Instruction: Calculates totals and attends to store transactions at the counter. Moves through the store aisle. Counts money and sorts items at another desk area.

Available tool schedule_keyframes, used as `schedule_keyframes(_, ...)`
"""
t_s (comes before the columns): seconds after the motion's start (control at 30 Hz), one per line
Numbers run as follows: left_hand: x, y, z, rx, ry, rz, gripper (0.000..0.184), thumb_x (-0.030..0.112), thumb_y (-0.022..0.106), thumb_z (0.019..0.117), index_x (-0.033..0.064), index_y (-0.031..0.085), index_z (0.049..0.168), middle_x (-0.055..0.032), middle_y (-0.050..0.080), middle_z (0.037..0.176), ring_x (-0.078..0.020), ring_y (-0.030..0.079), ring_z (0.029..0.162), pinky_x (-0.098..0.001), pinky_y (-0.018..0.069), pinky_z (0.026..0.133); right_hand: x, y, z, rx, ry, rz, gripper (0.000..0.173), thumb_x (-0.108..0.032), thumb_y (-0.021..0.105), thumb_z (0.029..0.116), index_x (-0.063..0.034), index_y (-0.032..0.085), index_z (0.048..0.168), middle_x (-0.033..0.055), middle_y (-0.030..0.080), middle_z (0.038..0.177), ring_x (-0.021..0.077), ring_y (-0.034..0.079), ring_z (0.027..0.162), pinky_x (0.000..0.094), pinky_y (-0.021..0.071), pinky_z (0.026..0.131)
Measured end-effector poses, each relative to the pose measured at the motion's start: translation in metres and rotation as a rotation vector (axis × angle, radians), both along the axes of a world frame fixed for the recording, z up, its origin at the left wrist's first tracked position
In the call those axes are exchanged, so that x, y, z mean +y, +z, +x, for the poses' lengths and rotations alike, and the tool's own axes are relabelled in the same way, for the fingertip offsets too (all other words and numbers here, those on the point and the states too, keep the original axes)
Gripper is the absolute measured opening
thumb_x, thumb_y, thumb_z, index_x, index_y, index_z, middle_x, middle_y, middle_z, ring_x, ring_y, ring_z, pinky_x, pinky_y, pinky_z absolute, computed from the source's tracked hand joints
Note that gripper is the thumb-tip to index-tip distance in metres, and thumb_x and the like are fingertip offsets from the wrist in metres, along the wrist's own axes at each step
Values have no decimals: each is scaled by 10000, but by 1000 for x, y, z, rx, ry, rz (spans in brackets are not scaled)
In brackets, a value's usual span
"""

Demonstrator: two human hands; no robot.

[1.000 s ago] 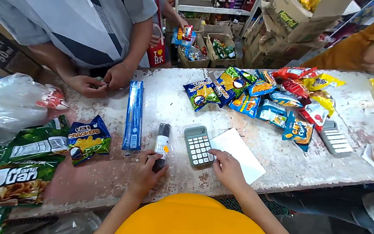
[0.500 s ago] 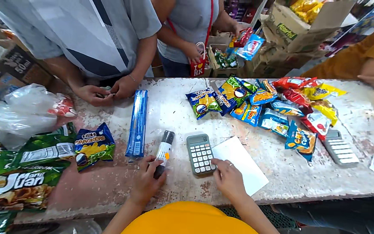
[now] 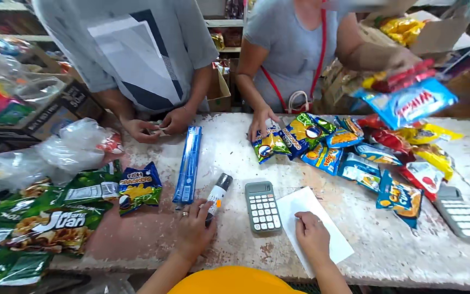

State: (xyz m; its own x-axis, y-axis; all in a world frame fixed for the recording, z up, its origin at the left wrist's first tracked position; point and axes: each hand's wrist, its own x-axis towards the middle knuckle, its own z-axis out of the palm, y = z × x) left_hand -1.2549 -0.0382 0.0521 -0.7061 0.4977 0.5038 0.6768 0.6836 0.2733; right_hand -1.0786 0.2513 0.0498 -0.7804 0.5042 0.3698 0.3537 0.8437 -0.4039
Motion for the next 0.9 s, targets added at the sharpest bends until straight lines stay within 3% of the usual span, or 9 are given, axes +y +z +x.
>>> schedule_keyframes(0.1,8,11,-10,-24,46,-62,428,326,684,818,154,730,1207,-145,708,1182,-375,697,989,-567,548,783,1,1,0,34,18,-4,285,-103,489,915,29,738,958,207,731,935,409,723,892,573,570,756)
schedule_keyframes(0.2,20,40,-24,-308,107,-241,545,430,658,896,177,639,1378,-172,631,1347,-402,623,1184,-603,483,949,0,4,-1,33,22,-34,277,-85,494,909,44,735,953,221,724,929,423,717,891,587,559,758)
schedule_keyframes(0.3,38,57,-39,-487,127,-338,710,590,642,902,195,542,1483,-185,533,1473,-415,475,1372,-645,356,1084,0,7,1,12,19,-47,261,-52,505,904,59,735,960,236,724,944,438,715,902,604,552,772)
schedule_keyframes(0.43,48,63,-62,-586,165,-352,739,465,669,917,209,427,1566,-214,220,1677,-461,125,1555,-737,138,1170,0,7,-2,-5,32,-63,245,-30,520,898,54,737,970,239,724,962,445,713,913,613,551,775)
schedule_keyframes(0.47,47,62,-70,-619,185,-327,817,481,705,896,193,384,1590,-234,143,1692,-488,91,1554,-760,141,1162,-1,7,-2,-9,35,-72,236,-31,533,897,57,738,974,242,727,977,448,715,924,616,555,780)
schedule_keyframes(0.57,43,55,-94,-691,251,-262,980,481,769,845,174,273,1632,-274,95,1686,-546,307,1461,-717,378,1080,-3,8,-2,-97,-4,-130,231,-61,573,933,31,752,1047,226,736,1092,418,711,1044,599,559,887)
schedule_keyframes(0.67,51,50,-105,-684,256,-181,906,391,767,886,161,294,1624,-338,125,1654,-620,360,1385,-734,393,1043,1,13,0,-197,-56,-189,279,-118,547,976,-10,754,1130,193,722,1211,370,675,1180,554,528,997)
schedule_keyframes(0.73,52,47,-103,-637,240,-127,838,329,741,901,113,338,1603,-374,116,1637,-670,356,1348,-767,381,1017,4,13,0,-180,-40,-199,284,-118,536,973,-19,756,1123,183,728,1189,358,679,1167,538,538,978)
schedule_keyframes(0.9,48,42,-99,-623,220,-77,822,322,703,919,51,322,1595,-355,173,1630,-595,399,1372,-703,405,1051,3,10,2,-116,-18,-182,264,-101,536,951,-22,758,1070,172,741,1088,350,705,1077,521,564,903)
